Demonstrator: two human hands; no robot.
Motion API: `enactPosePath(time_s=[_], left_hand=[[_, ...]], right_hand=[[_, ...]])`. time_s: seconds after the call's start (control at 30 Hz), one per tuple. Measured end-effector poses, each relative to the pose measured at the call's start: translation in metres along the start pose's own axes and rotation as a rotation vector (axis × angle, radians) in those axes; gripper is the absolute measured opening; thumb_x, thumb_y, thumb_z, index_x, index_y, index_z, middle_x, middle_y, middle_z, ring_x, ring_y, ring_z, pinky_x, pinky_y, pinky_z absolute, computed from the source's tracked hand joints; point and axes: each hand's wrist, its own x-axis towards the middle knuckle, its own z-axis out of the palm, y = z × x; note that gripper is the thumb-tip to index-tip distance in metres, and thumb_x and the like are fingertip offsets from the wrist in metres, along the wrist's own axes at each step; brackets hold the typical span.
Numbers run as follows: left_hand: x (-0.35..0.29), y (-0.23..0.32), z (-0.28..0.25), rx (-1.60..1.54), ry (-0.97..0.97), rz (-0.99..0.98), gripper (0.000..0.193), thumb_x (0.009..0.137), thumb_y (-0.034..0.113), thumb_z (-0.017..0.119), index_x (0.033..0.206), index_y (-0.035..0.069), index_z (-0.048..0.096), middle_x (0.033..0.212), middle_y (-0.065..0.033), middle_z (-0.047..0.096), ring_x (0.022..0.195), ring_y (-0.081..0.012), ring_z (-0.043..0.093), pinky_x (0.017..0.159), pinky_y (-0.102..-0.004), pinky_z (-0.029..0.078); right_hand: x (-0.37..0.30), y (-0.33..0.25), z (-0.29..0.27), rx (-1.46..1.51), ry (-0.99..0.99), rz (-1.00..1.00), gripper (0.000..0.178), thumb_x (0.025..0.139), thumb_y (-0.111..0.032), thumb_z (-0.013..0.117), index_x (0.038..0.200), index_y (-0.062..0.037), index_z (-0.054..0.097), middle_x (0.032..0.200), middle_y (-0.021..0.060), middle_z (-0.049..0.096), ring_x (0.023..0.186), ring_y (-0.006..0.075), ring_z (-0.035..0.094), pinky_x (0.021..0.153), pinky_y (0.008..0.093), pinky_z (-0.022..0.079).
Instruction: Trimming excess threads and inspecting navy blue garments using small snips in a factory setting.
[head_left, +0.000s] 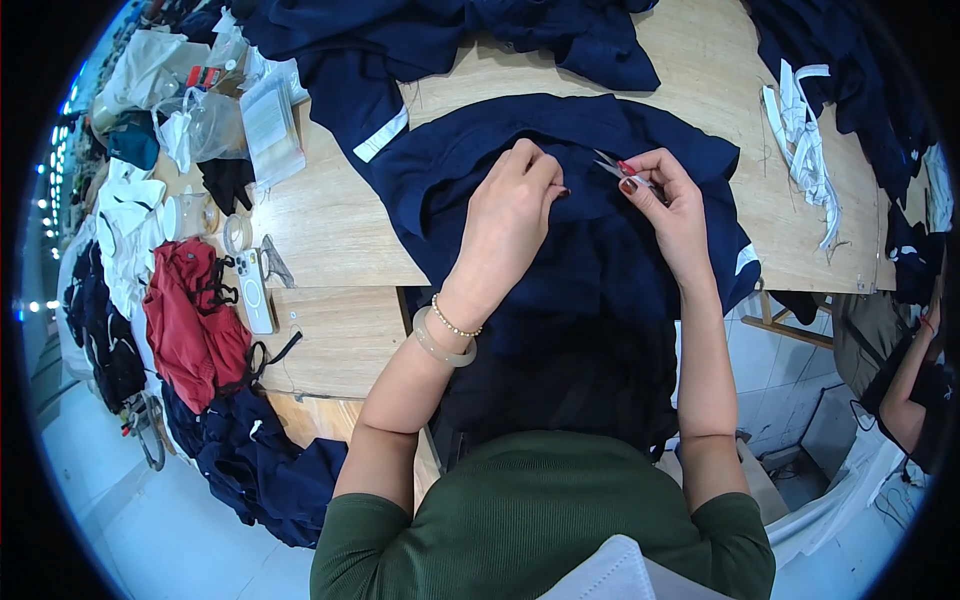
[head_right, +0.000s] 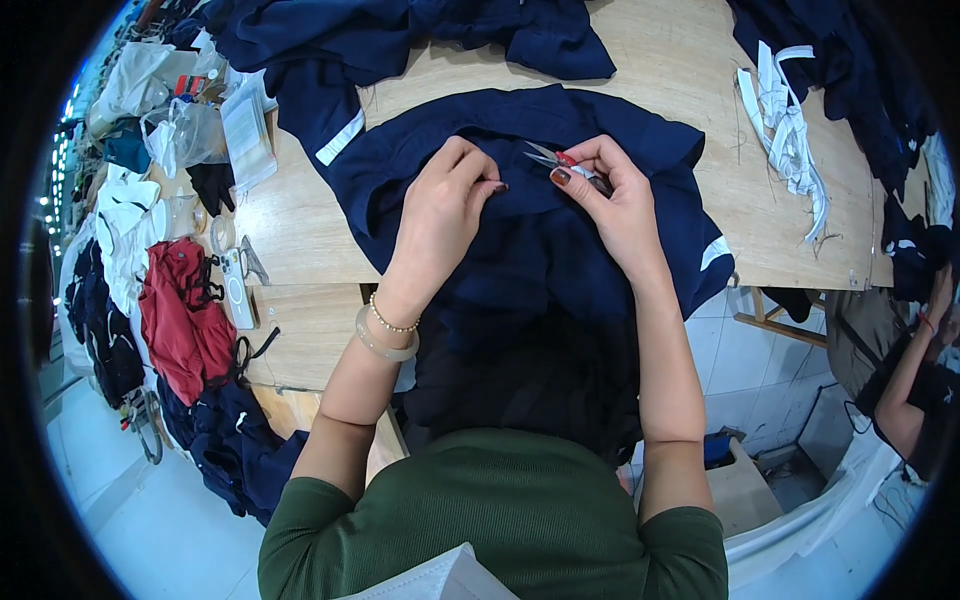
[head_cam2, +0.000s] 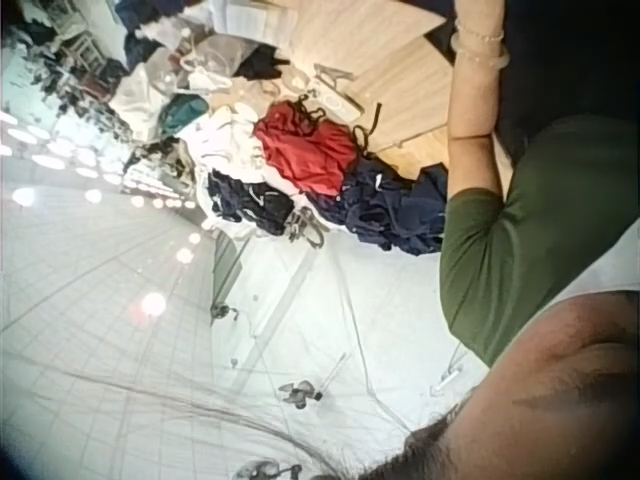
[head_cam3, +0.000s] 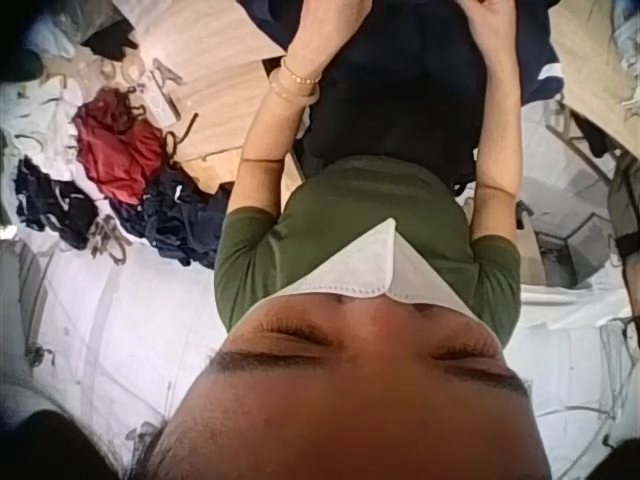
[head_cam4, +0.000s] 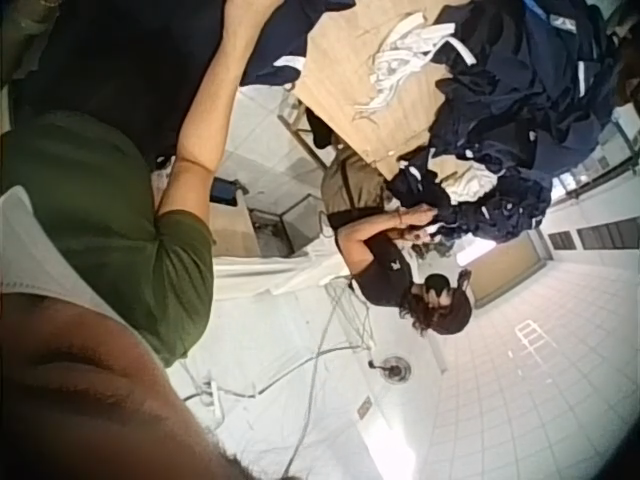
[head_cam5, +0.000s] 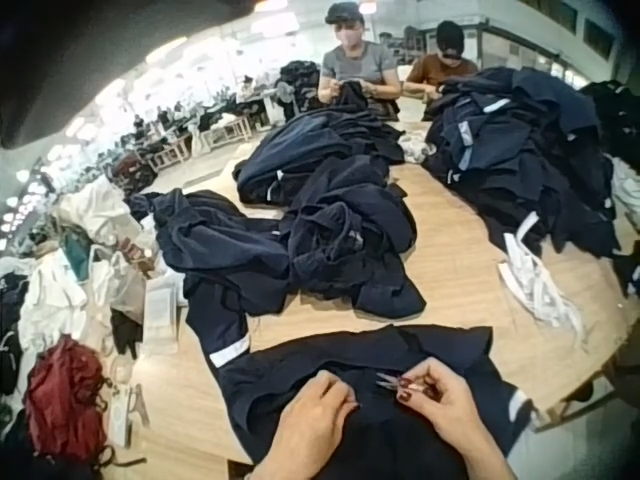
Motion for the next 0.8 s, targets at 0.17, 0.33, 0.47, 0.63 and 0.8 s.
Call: enactPosePath(time_s=[0.17,0.33,0.47,0.63,0.8], left_hand=[[0.001,0.000,-0.001,-0.077,0.002,-0.108,0.008,0.086,0.000,0.063,0.086,-0.001,0.055,0.080,-0.0142,0.058,0.070,-0.0316,0.060,0.063,-0.0332,0.048],[0.002,-0.002,-0.002,-0.156,-0.036,-0.201,0.008,0.088,0.003,0.061,0.085,-0.001,0.054,0.081,-0.0156,0.060,0.075,-0.0339,0.061,0.066,-0.0388,0.049],[0.004,-0.004,-0.002,-0.204,-0.045,-0.262,0.008,0.087,0.003,0.061,0.086,-0.002,0.055,0.081,-0.0168,0.061,0.074,-0.0354,0.061,0.066,-0.0394,0.049],[0.005,-0.005,-0.001,-0.206,-0.034,-0.268,0.007,0.087,0.003,0.061,0.085,-0.002,0.056,0.081,-0.0173,0.061,0.074,-0.0360,0.062,0.065,-0.0394,0.048],[0.005,-0.008,0.000,-0.219,-0.028,-0.260,0.007,0.087,0.002,0.062,0.087,-0.003,0.057,0.077,-0.0143,0.060,0.068,-0.0274,0.058,0.062,-0.0337,0.046]], right_hand=[[-0.001,0.002,-0.003,-0.061,-0.018,0.007,0.020,0.086,-0.012,0.071,0.099,-0.0009,0.061,0.084,0.0003,0.064,0.078,0.0043,0.057,0.074,0.0195,0.045],[-0.002,-0.008,0.001,-0.222,-0.056,-0.013,0.015,0.083,-0.011,0.072,0.093,-0.0026,0.065,0.079,0.0013,0.063,0.072,0.0063,0.056,0.065,0.0219,0.044],[0.002,-0.012,0.002,-0.544,-0.035,-0.195,0.012,0.079,-0.013,0.074,0.085,-0.0045,0.068,0.071,0.0035,0.058,0.063,0.0132,0.053,0.058,0.0251,0.041],[0.006,-0.022,0.005,-0.652,-0.024,-0.246,0.017,0.076,-0.017,0.077,0.085,-0.0057,0.068,0.070,0.0039,0.056,0.062,0.0152,0.050,0.055,0.0273,0.040],[0.009,-0.026,0.007,-0.730,-0.073,-0.290,0.021,0.074,-0.021,0.078,0.084,-0.0059,0.068,0.068,0.0028,0.056,0.064,0.0155,0.051,0.054,0.0290,0.040]])
